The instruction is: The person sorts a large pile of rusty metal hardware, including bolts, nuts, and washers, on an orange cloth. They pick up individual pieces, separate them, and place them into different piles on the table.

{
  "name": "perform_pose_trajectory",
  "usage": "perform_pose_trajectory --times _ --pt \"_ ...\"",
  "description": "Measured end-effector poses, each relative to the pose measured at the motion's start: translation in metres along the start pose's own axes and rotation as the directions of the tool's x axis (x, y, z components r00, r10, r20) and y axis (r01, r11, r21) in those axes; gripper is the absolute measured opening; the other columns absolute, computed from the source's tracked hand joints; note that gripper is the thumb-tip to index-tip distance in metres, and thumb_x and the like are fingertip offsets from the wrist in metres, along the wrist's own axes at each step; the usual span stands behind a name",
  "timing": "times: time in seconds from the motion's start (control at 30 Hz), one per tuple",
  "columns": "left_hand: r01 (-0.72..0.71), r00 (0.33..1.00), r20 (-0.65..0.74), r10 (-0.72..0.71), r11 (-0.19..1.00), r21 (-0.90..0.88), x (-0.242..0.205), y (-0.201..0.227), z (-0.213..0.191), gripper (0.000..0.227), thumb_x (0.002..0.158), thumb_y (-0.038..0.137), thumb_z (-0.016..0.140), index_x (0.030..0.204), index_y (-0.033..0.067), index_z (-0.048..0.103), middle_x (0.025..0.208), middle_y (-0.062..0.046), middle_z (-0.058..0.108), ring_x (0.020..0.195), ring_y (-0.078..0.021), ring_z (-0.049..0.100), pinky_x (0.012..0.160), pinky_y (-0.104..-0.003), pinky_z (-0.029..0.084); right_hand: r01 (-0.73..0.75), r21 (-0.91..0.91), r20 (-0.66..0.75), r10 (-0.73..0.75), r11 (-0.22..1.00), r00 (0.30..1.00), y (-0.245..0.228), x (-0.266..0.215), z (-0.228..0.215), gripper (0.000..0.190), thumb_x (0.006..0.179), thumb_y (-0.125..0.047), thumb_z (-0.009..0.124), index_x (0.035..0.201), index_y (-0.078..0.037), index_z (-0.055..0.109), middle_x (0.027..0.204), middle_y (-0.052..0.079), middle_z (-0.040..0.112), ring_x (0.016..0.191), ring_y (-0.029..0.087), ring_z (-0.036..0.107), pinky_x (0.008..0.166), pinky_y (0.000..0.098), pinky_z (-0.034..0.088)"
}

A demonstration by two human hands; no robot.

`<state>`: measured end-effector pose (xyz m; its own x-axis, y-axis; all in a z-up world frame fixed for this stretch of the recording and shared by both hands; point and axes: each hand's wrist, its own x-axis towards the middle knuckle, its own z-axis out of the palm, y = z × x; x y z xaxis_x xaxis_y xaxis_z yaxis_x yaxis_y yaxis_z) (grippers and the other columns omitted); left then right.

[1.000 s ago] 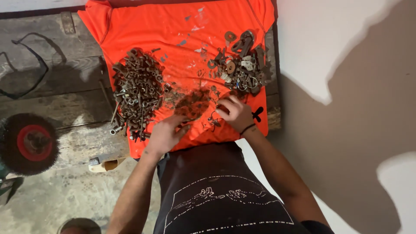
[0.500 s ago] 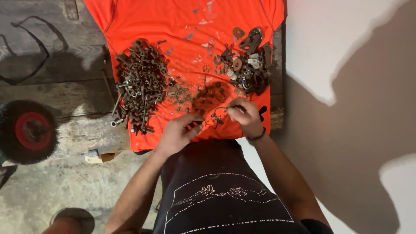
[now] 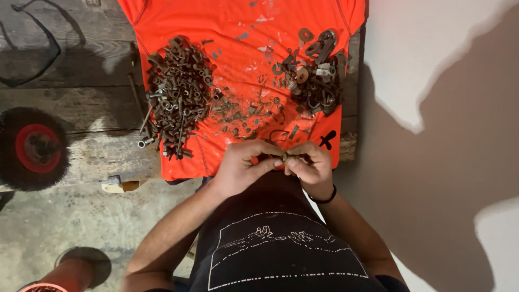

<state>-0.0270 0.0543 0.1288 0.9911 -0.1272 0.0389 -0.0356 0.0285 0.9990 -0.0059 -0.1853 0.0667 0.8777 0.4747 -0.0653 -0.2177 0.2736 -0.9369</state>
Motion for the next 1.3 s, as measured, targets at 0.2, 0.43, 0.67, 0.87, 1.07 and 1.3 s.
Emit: perform_pose_trajectory --times 0.2,0.43,0.67,0.87,1.07,1.3 --pt "0.052 0.999 -0.004 -0.052 0.997 -0.054 -0.005 -0.007 -0.002 0.011 0.091 0.005 0.077 0.101 0.0024 0.075 0.097 -0.008 0.079 0.090 -0.0171 0.078 0.081 -0.030 0.060 -0.063 -0.106 -0.079 0.054 0.992 0.995 -0.007 -0.004 0.005 0.013 0.100 -0.001 0.067 0.113 0.001 0.066 0.097 0.011 0.073 0.072 0.014 0.069 0.064 0.0261 0.057" --pt "0.026 0.996 -0.080 -0.036 0.992 -0.121 -0.011 -0.014 0.003 0.012 0.092 0.005 0.078 0.102 0.0010 0.073 0.102 -0.009 0.078 0.098 -0.0180 0.076 0.089 -0.031 0.060 0.029 -0.370 -0.114 -0.076 0.929 0.991 -0.031 0.001 0.028 0.013 0.095 0.002 0.071 0.108 0.002 0.069 0.097 0.012 0.076 0.075 0.014 0.071 0.069 0.0258 0.058" --pt "0.098 0.990 -0.062 -0.124 0.945 -0.313 -0.018 -0.028 0.009 0.011 0.094 0.006 0.076 0.101 0.0012 0.069 0.098 -0.008 0.076 0.091 -0.0139 0.074 0.082 -0.029 0.059 0.225 -0.628 -0.026 -0.309 0.745 0.951 -0.036 0.003 0.032 0.018 0.087 0.002 0.081 0.102 0.001 0.071 0.099 0.012 0.076 0.084 0.016 0.075 0.072 0.0258 0.057" --pt "0.139 0.988 0.002 -0.153 0.889 -0.436 -0.024 -0.042 0.014 0.011 0.098 0.004 0.074 0.106 0.0002 0.068 0.100 -0.010 0.074 0.081 -0.0129 0.069 0.073 -0.027 0.058 0.223 -0.662 -0.029 -0.322 0.715 0.946 -0.046 0.001 0.038 0.016 0.089 0.002 0.078 0.103 0.001 0.070 0.095 0.011 0.075 0.078 0.015 0.073 0.067 0.0244 0.055" --pt "0.153 0.983 0.017 -0.181 0.774 -0.615 -0.029 -0.060 0.013 0.018 0.102 0.009 0.069 0.115 -0.0026 0.066 0.105 -0.014 0.076 0.078 -0.0149 0.070 0.073 -0.029 0.059 0.125 -0.406 -0.117 -0.187 0.905 0.975 -0.026 -0.009 0.026 0.013 0.096 0.002 0.071 0.109 0.005 0.068 0.093 0.011 0.074 0.071 0.013 0.071 0.065 0.0230 0.057" --pt "0.141 0.987 0.031 -0.155 0.774 -0.617 -0.029 -0.061 0.016 0.021 0.105 0.013 0.065 0.118 -0.0032 0.065 0.106 -0.015 0.076 0.079 -0.0155 0.071 0.073 -0.029 0.059 0.121 -0.372 -0.093 -0.166 0.920 0.982 -0.023 -0.011 0.025 0.013 0.096 0.002 0.070 0.108 0.005 0.066 0.094 0.012 0.073 0.073 0.013 0.072 0.065 0.0246 0.059"
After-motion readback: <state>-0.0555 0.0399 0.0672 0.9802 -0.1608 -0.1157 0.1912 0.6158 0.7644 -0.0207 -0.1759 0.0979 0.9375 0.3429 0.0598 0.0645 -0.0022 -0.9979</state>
